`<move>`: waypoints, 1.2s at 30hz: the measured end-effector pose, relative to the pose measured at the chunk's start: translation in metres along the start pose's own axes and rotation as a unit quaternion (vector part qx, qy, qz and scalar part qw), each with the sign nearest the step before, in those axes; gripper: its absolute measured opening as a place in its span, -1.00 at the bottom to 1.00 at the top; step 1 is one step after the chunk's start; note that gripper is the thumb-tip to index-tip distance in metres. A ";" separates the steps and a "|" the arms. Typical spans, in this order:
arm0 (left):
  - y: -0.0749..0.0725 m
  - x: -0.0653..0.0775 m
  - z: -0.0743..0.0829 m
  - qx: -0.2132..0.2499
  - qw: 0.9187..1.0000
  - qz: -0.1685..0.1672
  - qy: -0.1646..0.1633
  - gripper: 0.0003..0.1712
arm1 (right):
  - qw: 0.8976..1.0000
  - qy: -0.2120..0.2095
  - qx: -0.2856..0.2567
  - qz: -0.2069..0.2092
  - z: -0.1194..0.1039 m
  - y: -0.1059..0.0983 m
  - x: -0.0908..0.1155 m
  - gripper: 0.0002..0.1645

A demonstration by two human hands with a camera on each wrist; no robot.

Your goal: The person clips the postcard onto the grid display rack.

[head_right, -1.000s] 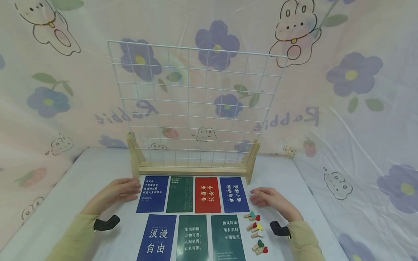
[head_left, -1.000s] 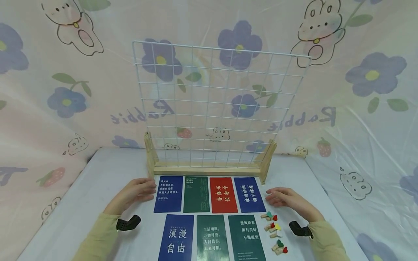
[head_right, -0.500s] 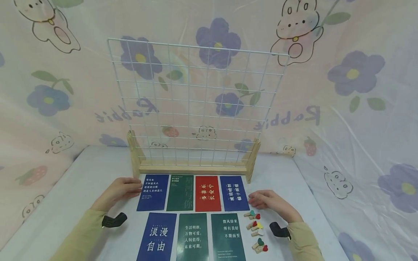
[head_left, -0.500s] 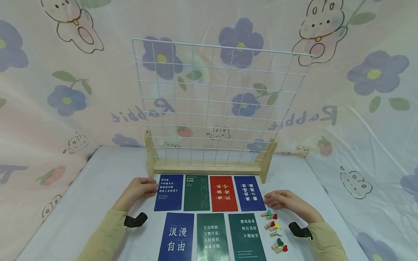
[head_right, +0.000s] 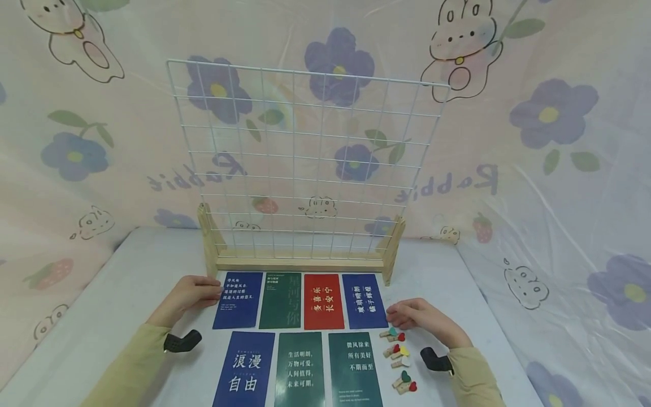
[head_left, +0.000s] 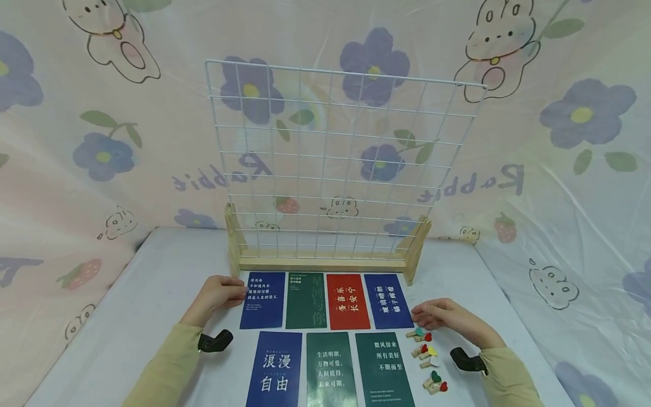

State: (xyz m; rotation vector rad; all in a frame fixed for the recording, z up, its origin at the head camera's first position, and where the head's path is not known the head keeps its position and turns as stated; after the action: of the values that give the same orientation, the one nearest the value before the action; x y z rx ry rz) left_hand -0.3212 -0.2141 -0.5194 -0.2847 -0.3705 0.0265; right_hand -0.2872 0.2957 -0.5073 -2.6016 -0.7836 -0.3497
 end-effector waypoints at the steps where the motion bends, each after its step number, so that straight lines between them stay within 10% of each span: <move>1: 0.000 0.000 0.000 -0.001 1.000 0.003 0.000 -0.60 | 1.000 0.000 0.000 -0.001 0.000 0.000 0.000 -0.45; 36: -0.007 -0.002 0.000 -0.012 0.997 0.071 0.001 -0.65 | 0.999 -0.001 0.020 -0.030 0.002 0.005 0.000 -0.52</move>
State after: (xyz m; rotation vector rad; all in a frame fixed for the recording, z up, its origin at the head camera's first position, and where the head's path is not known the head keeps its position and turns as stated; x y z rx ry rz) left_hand -0.3230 -0.2207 -0.5182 -0.3351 -0.3484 0.1602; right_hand -0.2845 0.2926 -0.5107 -2.5457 -0.8615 -0.3459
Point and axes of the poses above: each hand's wrist, its own x-axis away from the middle knuckle, its own y-axis out of the palm, z = x × y, the point moved 10 cm from there along -x, towards the middle knuckle, and after that the axes turned 1 degree about -y, right-handed, at the moved point
